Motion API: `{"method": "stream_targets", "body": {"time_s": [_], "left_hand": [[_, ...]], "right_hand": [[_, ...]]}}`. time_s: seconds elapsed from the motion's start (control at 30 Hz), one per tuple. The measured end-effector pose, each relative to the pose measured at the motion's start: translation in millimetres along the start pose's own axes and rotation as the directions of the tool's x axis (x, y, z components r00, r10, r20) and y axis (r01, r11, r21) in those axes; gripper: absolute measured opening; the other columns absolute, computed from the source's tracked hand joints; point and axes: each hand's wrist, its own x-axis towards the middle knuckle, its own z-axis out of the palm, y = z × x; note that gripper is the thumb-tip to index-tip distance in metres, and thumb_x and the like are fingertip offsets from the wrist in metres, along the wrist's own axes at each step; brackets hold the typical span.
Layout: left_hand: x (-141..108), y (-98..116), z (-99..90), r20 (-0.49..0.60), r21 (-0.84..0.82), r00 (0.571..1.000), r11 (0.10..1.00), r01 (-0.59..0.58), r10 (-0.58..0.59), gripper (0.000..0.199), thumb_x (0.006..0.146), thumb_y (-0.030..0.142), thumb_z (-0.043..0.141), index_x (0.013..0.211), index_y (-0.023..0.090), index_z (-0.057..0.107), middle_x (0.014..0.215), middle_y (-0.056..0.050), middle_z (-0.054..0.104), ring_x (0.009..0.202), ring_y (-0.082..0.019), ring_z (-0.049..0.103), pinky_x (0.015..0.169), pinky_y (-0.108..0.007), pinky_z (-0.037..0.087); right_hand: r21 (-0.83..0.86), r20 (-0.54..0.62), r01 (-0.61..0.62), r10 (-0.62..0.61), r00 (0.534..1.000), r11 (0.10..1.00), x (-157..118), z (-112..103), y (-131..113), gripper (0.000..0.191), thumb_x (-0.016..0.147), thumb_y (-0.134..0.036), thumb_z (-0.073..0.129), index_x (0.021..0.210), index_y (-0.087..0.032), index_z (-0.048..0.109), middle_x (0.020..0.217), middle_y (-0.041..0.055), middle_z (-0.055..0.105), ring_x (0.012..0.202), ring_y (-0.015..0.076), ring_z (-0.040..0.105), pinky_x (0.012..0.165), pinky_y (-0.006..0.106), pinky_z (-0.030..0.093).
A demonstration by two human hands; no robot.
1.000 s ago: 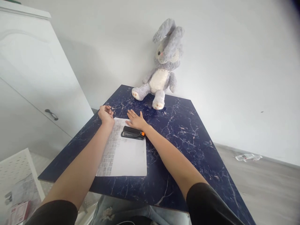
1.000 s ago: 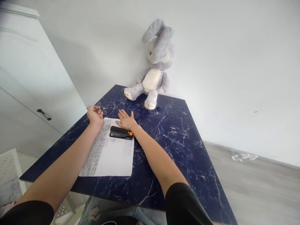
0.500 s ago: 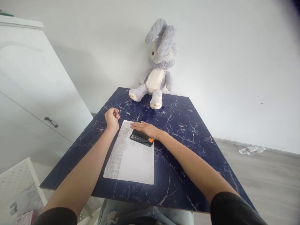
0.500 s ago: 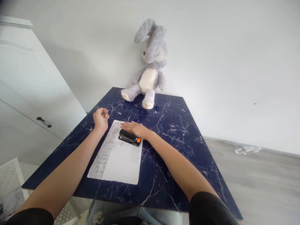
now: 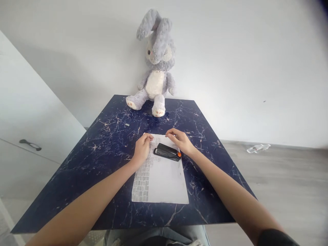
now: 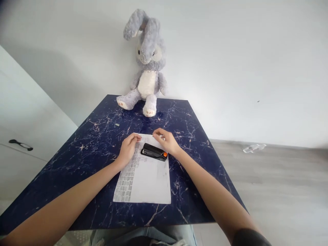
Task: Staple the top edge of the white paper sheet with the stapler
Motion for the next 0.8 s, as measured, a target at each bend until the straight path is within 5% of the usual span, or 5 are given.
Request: {"method": "stream_targets", "body": {"time_s": [0.1, 0.37, 0.57, 0.7, 0.8], "left_hand": [[0.2, -0.8, -1.6, -0.001, 0.023, 1.000, 1.000, 0.000, 0.000, 0.027, 0.102, 0.031, 0.047, 0.093, 0.022, 0.071, 0.099, -0.006, 0.073, 0.097, -0.023, 0.068, 0.094, -0.038, 0.053], [-0.8, -0.8, 1.0, -0.186, -0.189, 0.977, 0.980, 0.065, -0.100, 0.040, 0.109, 0.049, 0.040, 0.099, 0.021, 0.068, 0.107, -0.008, 0.071, 0.101, -0.022, 0.070, 0.097, -0.040, 0.056], [-1.8, -2.2, 0.5, -0.174, -0.181, 0.980, 0.981, 0.064, -0.096, 0.043, 0.108, 0.053, 0.043, 0.099, 0.021, 0.070, 0.106, -0.009, 0.072, 0.101, -0.022, 0.071, 0.097, -0.038, 0.056], [-1.0, -2.9, 0.6, -0.167, -0.209, 0.980, 0.975, 0.075, -0.111, 0.043, 0.107, 0.053, 0.047, 0.097, 0.021, 0.073, 0.105, -0.009, 0.075, 0.101, -0.023, 0.072, 0.097, -0.038, 0.056], [-0.5, -3.9, 1.0, -0.161, -0.229, 0.979, 0.970, 0.085, -0.124, 0.044, 0.106, 0.053, 0.048, 0.096, 0.020, 0.075, 0.105, -0.010, 0.076, 0.101, -0.023, 0.073, 0.097, -0.039, 0.057]], "right_hand": [[-0.029, 0.238, 0.104, -0.094, 0.967, 0.994, -25.8, -6.3, -17.1, 0.041, 0.087, -0.038, 0.078, 0.123, -0.024, 0.066, 0.113, 0.0062, 0.075, 0.097, 0.0228, 0.071, 0.084, 0.034, 0.057], [0.044, 0.057, 0.026, -0.029, 0.998, 0.999, -22.9, 12.1, 3.2, 0.038, 0.085, -0.025, 0.078, 0.123, -0.024, 0.074, 0.120, 0.0056, 0.078, 0.106, 0.0252, 0.075, 0.095, 0.038, 0.059], [0.357, 0.150, -0.056, 0.002, 0.989, 0.932, -20.3, 6.5, 23.2, 0.047, 0.088, -0.034, 0.074, 0.133, -0.025, 0.071, 0.135, 0.0084, 0.073, 0.124, 0.0304, 0.070, 0.111, 0.049, 0.053], [0.612, 0.211, -0.162, 0.038, 0.977, 0.774, -22.4, 2.4, 32.4, 0.050, 0.089, -0.021, 0.049, 0.134, -0.023, 0.070, 0.140, 0.0078, 0.070, 0.135, 0.0299, 0.063, 0.118, 0.054, 0.047], [0.628, 0.238, -0.187, 0.042, 0.970, 0.755, -21.3, 1.4, 32.7, 0.057, 0.080, -0.015, 0.046, 0.131, -0.021, 0.071, 0.140, 0.0078, 0.070, 0.136, 0.0295, 0.063, 0.119, 0.054, 0.047]]}}
